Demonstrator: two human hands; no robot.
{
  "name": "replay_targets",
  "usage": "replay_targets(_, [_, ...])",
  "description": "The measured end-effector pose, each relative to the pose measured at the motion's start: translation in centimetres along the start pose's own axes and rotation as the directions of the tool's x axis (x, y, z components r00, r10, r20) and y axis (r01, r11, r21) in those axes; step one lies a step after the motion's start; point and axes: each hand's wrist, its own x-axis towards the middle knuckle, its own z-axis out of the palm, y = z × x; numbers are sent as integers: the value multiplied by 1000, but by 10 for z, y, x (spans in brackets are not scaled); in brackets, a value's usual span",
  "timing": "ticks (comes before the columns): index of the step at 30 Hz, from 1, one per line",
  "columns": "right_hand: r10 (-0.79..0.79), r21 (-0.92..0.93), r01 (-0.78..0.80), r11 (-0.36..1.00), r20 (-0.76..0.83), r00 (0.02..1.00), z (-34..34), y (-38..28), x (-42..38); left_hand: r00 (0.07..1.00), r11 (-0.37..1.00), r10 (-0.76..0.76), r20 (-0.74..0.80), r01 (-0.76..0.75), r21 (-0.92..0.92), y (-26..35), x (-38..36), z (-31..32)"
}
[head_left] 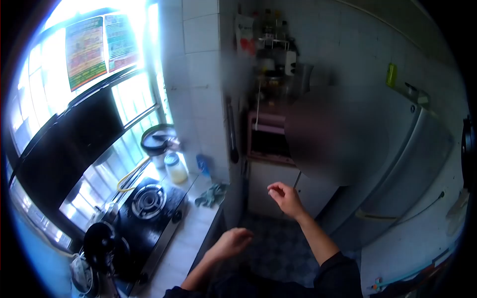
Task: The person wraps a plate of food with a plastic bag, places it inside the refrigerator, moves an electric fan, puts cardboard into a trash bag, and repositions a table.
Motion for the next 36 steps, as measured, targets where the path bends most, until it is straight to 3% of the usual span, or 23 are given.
replay_targets(5, [-241,48,248,968,-120,963,-57,-8,168,948,934,292,-122,-256,250,15,159,-86])
replay_targets(8, [-350,-40,350,936,-220,910,-84,-26,272,835,813,494,-243,-345,469,46,238,-131])
replay_targets(11, [-572,-216,529,820,-321,755,-103,-26,391,737,662,610,-290,-273,698,66,325,-177])
replay_targets(12, [-586,-208,548,810,-310,748,-106,-30,426,714,606,630,-304,-208,768,74,354,-192])
replay_targets(14, [-652,-405,512,757,-415,635,-110,-39,491,681,534,656,-326,-113,838,81,411,-219])
replay_targets(15, [-668,-394,540,744,-409,622,-110,-37,528,660,401,691,-295,-10,916,81,441,-232])
replay_targets(16, [-740,-510,536,673,-442,508,-107,-30,572,645,253,720,-255,98,962,81,469,-247])
replay_targets(17, [-800,-617,508,601,-462,384,-104,-28,608,635,233,728,-257,124,965,76,496,-262])
replay_targets(18, [-802,-602,531,597,-467,372,-99,-26,631,625,147,746,-230,183,972,61,522,-276])
replay_targets(20, [-736,-473,566,675,-384,557,-88,-18,663,628,53,749,-211,261,964,33,556,-296])
replay_targets(21, [-737,-453,582,675,-380,559,-93,-20,669,665,29,699,-263,341,940,19,563,-304])
replay_targets(23, [-623,-106,633,767,-355,696,-126,-43,659,696,-8,638,-330,434,901,1,572,-314])
replay_targets(25, [-454,341,719,606,-595,664,-157,-69,625,704,-23,620,-347,458,888,-11,576,-316])
replay_targets(27, [-470,340,815,469,-685,557,-190,-88,595,707,-19,607,-362,468,884,-4,574,-310])
replay_targets(28, [-468,343,809,477,-680,564,-196,-95,578,706,-11,605,-368,470,883,1,572,-304])
replay_targets(29, [-588,364,795,485,-537,605,-198,-102,559,707,-4,600,-374,470,883,5,569,-300])
replay_targets(30, [-689,385,780,493,-375,620,-195,-105,543,688,211,596,-414,364,907,13,562,-296])
replay_targets(31, [-690,390,777,495,-366,624,-190,-106,530,671,411,584,-457,241,879,22,552,-290])
replay_targets(32, [-705,373,737,563,-248,664,-181,-106,516,671,413,577,-466,252,875,28,536,-282])
replay_targets(33, [-709,351,700,622,-126,694,-171,-107,501,572,880,449,-687,-146,453,48,511,-268])
replay_targets(34, [-712,370,695,616,-116,693,-158,-109,486,572,829,199,-796,-532,-176,66,485,-257])
replay_targets(35, [-718,350,686,638,-54,694,-141,-108,468,557,838,186,-809,-520,-165,77,462,-242])
replay_targets(36, [-720,333,675,659,17,694,-122,-106,449,483,829,275,-832,-558,-50,86,440,-223])
